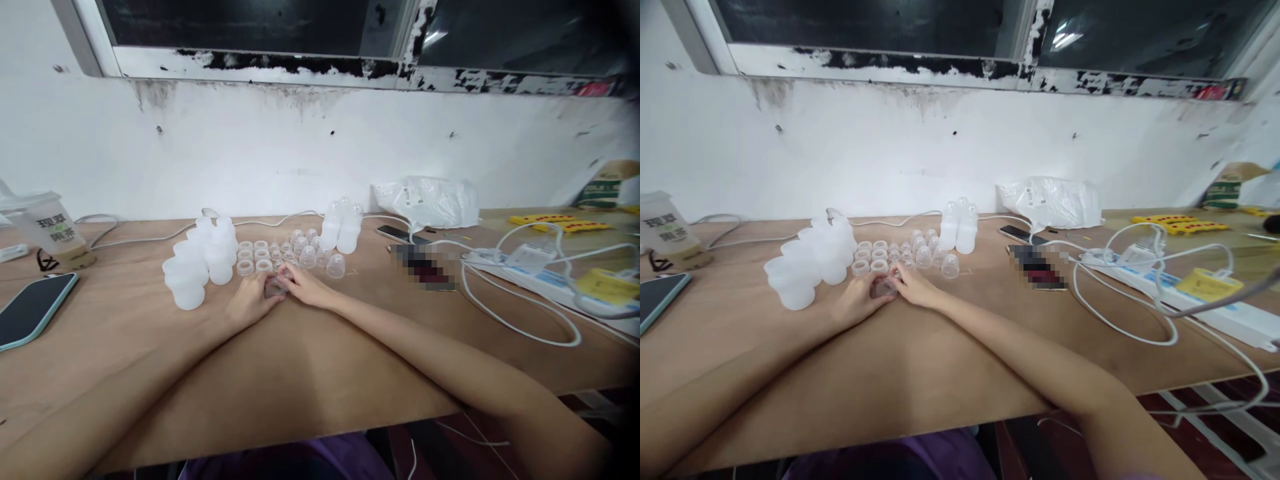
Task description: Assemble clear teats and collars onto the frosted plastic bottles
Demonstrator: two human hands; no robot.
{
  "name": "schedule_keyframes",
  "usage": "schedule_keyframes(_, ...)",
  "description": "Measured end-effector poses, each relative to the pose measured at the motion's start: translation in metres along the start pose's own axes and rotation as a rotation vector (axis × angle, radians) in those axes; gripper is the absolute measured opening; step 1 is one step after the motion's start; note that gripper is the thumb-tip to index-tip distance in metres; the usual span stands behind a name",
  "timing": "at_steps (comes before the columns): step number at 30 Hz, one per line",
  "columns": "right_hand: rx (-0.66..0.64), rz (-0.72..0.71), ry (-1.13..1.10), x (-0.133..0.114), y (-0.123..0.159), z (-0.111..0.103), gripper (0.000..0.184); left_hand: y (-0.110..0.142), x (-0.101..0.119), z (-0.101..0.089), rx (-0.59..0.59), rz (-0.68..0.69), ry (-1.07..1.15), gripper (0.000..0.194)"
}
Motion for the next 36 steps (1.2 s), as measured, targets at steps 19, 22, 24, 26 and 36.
schedule_keyframes(19, 0.205, 0.134, 0.350, 0.015, -0.003, -0.002, 0.026, 0.002, -0.007, -0.010, 0.018, 0.068, -0.348, 0.032)
schedule_keyframes(22, 0.208, 0.136, 0.361, 0.014, -0.004, -0.002, 0.027, 0.002, -0.009, -0.008, 0.018, 0.070, -0.351, 0.032)
schedule_keyframes(24, 0.207, 0.139, 0.349, 0.013, -0.003, -0.002, 0.028, 0.002, -0.009, -0.008, 0.020, 0.076, -0.352, 0.032)
schedule_keyframes(26, 0.194, 0.136, 0.306, 0.011, -0.002, -0.001, 0.030, 0.002, -0.008, -0.009, 0.027, 0.079, -0.348, 0.033)
schedule_keyframes(36, 0.755, 0.103, 0.450, 0.011, 0.003, -0.101, 0.035, 0.003, 0.000, -0.016, 0.128, 0.080, -0.285, 0.037)
Point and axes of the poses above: each hand's wrist, its own y-axis away from the middle knuckle, its own z-axis out of the palm, x = y × z, the point moved 4 cm from there along -y, towards the middle knuckle, and after that the axes turned 11 degrees about z, right-handed, at the moved point
